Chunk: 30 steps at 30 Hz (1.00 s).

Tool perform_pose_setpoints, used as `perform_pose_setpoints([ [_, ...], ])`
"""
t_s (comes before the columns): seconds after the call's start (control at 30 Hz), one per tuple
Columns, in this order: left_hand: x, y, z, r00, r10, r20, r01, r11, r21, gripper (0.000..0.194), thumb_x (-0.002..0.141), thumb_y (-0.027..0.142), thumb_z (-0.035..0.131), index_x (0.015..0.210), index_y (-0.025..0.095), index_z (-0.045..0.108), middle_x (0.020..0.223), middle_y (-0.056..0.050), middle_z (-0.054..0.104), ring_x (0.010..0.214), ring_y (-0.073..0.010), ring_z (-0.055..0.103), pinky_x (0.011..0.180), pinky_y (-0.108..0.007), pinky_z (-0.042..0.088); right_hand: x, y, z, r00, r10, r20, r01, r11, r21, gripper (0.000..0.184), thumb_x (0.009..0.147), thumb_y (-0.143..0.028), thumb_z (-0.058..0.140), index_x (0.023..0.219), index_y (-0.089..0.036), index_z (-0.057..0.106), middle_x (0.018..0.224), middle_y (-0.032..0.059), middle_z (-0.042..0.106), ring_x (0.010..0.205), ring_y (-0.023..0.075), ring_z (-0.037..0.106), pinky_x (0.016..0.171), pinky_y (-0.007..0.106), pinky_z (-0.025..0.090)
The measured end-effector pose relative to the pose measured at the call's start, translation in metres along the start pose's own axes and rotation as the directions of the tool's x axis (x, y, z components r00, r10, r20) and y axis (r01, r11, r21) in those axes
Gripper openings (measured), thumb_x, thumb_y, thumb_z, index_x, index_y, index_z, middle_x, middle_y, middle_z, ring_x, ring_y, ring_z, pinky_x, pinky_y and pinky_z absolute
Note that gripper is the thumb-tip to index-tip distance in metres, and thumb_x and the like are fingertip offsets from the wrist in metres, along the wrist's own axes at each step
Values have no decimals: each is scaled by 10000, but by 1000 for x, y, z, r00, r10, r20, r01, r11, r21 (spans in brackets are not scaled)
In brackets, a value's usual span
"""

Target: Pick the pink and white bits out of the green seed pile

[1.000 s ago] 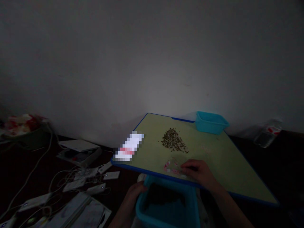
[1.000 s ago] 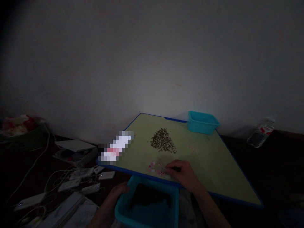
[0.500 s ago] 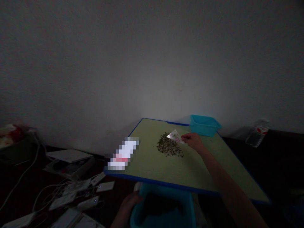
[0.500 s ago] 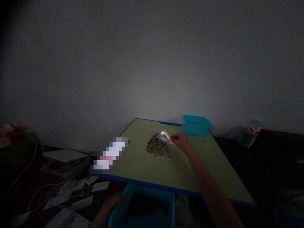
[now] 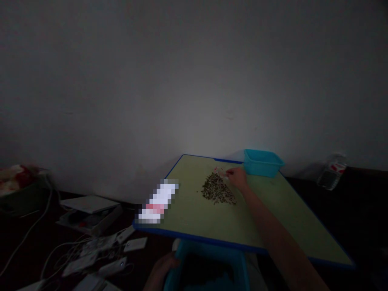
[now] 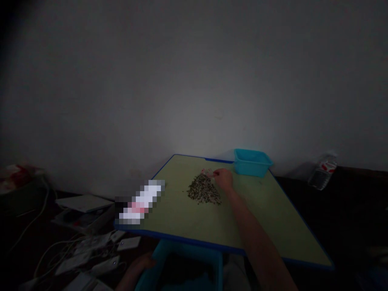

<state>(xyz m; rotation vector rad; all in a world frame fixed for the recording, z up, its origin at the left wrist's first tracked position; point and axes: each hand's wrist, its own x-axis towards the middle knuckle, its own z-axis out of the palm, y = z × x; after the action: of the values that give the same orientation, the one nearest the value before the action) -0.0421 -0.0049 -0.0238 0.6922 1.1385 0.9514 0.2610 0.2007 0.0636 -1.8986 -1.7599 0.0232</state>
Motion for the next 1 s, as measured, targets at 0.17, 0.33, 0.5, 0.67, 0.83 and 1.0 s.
perform_pose_setpoints([
  [0.17, 1, -6, 1, 1000, -15, -7, 14, 996, -83, 67, 474, 223, 629, 511, 169, 639, 442, 7, 622, 483, -178, 518, 491, -280, 413, -14, 3, -4, 991, -133, 7, 132, 990, 57, 214, 758, -275, 552, 892, -217, 707, 901, 59, 695, 842, 214, 628, 744, 274, 443],
  [0.33, 6, -11, 2, 999, -47, -6, 46, 988, -148, 100, 456, 200, 618, 519, 140, 665, 422, -6, 622, 461, -178, 530, 502, -285, 411, -25, 10, -10, 979, -204, 14, 201, 973, 112, 201, 758, -285, 553, 874, -232, 709, 861, 49, 702, 784, 207, 638, 713, 286, 456],
  [0.5, 10, -11, 0, 998, -57, -33, 53, 993, -104, 33, 439, 178, 606, 449, 154, 627, 389, 3, 583, 436, -162, 490, 484, -284, 391, -41, 15, -14, 970, -244, 14, 239, 959, 153, 208, 775, -290, 536, 888, -244, 705, 867, 42, 701, 777, 206, 638, 711, 295, 464],
  [0.67, 13, -18, -4, 997, -60, -49, 54, 993, -104, 53, 465, 191, 599, 472, 144, 623, 402, -1, 594, 443, -165, 503, 472, -275, 382, -59, 15, -19, 961, -278, 7, 273, 947, 170, 205, 776, -291, 537, 889, -247, 702, 886, 34, 697, 800, 205, 632, 735, 299, 457],
  [0.83, 16, -21, -6, 998, -57, -26, 54, 994, -96, 53, 472, 196, 608, 474, 144, 617, 373, 19, 551, 409, -146, 469, 440, -261, 350, -70, 13, -24, 953, -302, -2, 297, 937, 186, 204, 778, -271, 531, 885, -242, 703, 883, 39, 696, 786, 200, 631, 728, 295, 455],
  [1.0, 15, -18, -5, 998, -62, -10, 60, 992, -109, 101, 492, 202, 584, 525, 135, 652, 383, 9, 576, 410, -150, 484, 431, -260, 344, -76, 9, -26, 951, -308, -14, 305, 935, 182, 217, 786, -272, 514, 899, -239, 697, 883, 47, 692, 792, 204, 627, 723, 306, 456],
])
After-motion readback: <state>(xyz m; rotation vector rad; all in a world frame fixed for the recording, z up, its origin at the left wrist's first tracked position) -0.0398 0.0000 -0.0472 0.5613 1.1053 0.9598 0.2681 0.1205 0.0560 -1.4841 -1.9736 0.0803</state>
